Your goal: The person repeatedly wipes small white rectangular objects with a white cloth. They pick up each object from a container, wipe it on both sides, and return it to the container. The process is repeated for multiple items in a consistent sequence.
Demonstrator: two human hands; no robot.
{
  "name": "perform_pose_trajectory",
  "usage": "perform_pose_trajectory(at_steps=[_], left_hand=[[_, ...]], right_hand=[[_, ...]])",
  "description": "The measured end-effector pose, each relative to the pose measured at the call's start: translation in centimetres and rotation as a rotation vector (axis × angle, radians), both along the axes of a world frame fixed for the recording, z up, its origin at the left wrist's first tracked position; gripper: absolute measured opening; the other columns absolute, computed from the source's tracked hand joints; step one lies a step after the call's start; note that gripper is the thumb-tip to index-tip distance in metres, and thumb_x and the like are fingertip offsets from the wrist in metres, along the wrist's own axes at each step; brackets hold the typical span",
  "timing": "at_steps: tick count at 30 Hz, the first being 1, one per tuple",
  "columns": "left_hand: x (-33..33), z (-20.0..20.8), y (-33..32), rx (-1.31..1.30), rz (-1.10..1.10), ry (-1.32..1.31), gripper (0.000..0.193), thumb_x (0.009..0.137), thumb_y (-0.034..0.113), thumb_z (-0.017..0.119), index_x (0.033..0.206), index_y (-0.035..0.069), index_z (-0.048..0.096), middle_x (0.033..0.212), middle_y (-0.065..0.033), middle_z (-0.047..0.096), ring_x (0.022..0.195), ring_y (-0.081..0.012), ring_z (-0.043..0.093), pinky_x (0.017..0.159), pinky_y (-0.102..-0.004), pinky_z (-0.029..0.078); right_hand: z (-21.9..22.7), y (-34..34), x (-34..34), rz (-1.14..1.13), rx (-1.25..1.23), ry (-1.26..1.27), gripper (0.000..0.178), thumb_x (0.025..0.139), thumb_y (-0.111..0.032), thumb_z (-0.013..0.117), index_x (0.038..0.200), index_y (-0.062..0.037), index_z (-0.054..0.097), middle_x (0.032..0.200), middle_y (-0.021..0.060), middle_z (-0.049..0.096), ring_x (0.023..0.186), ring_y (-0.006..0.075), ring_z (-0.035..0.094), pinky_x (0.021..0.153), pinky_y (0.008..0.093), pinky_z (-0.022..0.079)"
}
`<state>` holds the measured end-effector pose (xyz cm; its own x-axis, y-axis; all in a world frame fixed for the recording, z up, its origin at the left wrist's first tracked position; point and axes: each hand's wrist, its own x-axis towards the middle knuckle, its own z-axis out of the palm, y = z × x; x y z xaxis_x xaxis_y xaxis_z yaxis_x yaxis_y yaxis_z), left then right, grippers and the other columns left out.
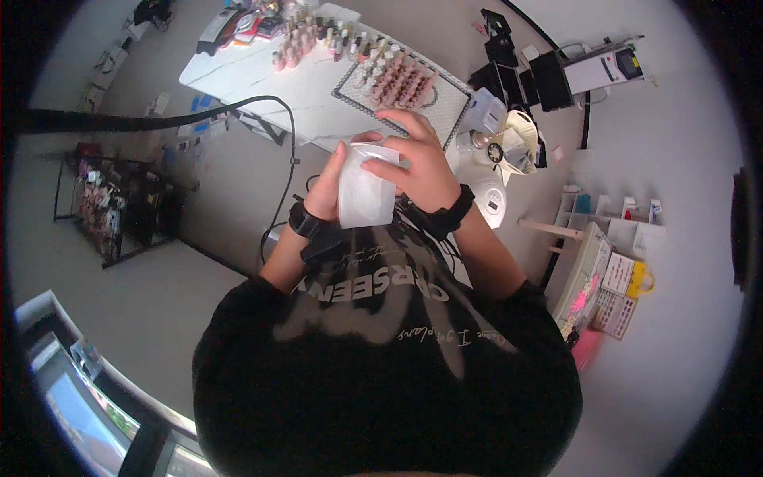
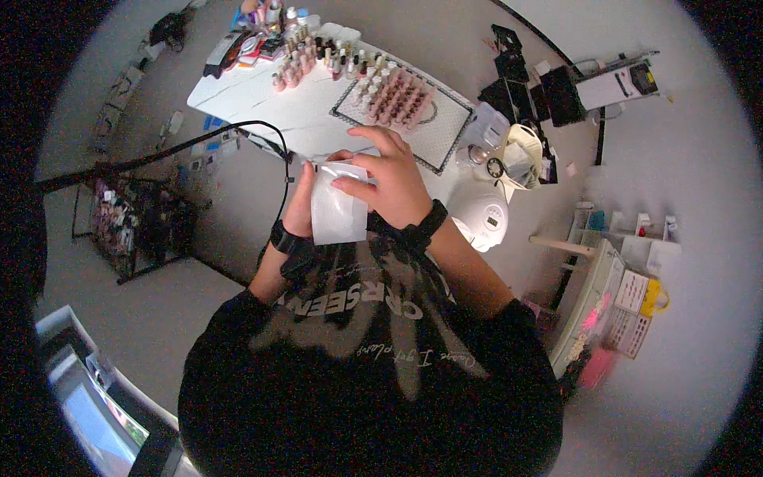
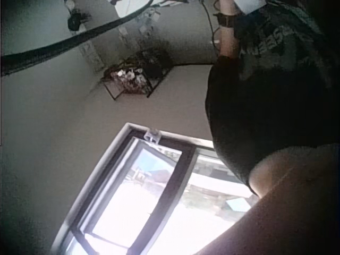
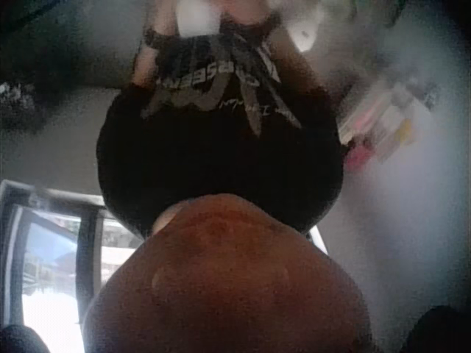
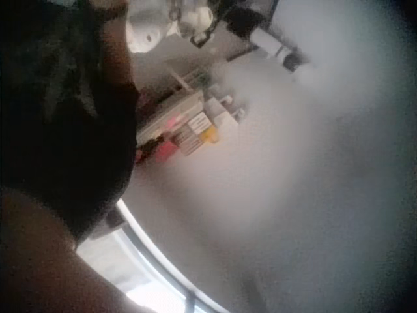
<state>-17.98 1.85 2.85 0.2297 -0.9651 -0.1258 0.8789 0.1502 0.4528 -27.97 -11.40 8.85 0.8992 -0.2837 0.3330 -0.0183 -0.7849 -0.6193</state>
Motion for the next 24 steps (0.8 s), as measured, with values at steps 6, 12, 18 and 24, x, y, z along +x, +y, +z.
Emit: perform_pose_trajectory(at_steps=[6, 12, 18, 24], left_hand=[[1.4, 1.1, 2.2, 0.046, 0.006, -0.026, 0.049, 0.096, 0.035, 0.042, 0.136, 0.009, 0.035, 0.122, -0.0211, 0.054, 0.108, -0.0304, 0.058, 0.09, -0.0415, 0.048], [3.3, 1.1, 2.8, -0.082, 0.135, 0.124, 0.03, 0.093, 0.023, 0.047, 0.12, 0.014, 0.039, 0.122, -0.0187, 0.055, 0.105, -0.0318, 0.059, 0.079, -0.0409, 0.052], [3.2, 3.3, 2.1, 0.003, 0.376, 0.134, 0.025, 0.091, 0.021, 0.053, 0.113, 0.018, 0.04, 0.117, -0.0104, 0.052, 0.102, -0.0252, 0.055, 0.081, -0.0387, 0.051], [2.9, 4.6, 1.2, 0.094, 0.476, 0.006, 0.042, 0.09, 0.021, 0.055, 0.128, 0.018, 0.037, 0.118, -0.0116, 0.049, 0.106, -0.0245, 0.052, 0.087, -0.0395, 0.048]], right_hand=[[0.2, 2.0, 1.9, -0.038, -0.033, -0.026, 0.048, 0.072, -0.025, 0.076, 0.112, -0.0075, 0.057, 0.125, 0.0124, 0.052, 0.116, 0.0331, 0.048, 0.097, 0.0438, 0.037], [2.1, 2.6, 1.6, 0.047, -0.082, -0.076, 0.053, 0.07, -0.025, 0.077, 0.116, -0.0101, 0.057, 0.128, 0.0125, 0.051, 0.117, 0.0321, 0.049, 0.097, 0.0435, 0.038], [2.3, 4.1, 0.8, 0.273, -0.268, 0.008, 0.051, 0.069, -0.023, 0.075, 0.116, -0.0111, 0.059, 0.129, 0.0073, 0.051, 0.12, 0.0259, 0.048, 0.098, 0.0415, 0.038], [1.9, 4.1, 0.5, 0.144, -0.353, -0.045, 0.046, 0.073, -0.016, 0.069, 0.117, -0.0071, 0.058, 0.123, 0.0067, 0.056, 0.118, 0.0245, 0.049, 0.096, 0.0415, 0.04]])
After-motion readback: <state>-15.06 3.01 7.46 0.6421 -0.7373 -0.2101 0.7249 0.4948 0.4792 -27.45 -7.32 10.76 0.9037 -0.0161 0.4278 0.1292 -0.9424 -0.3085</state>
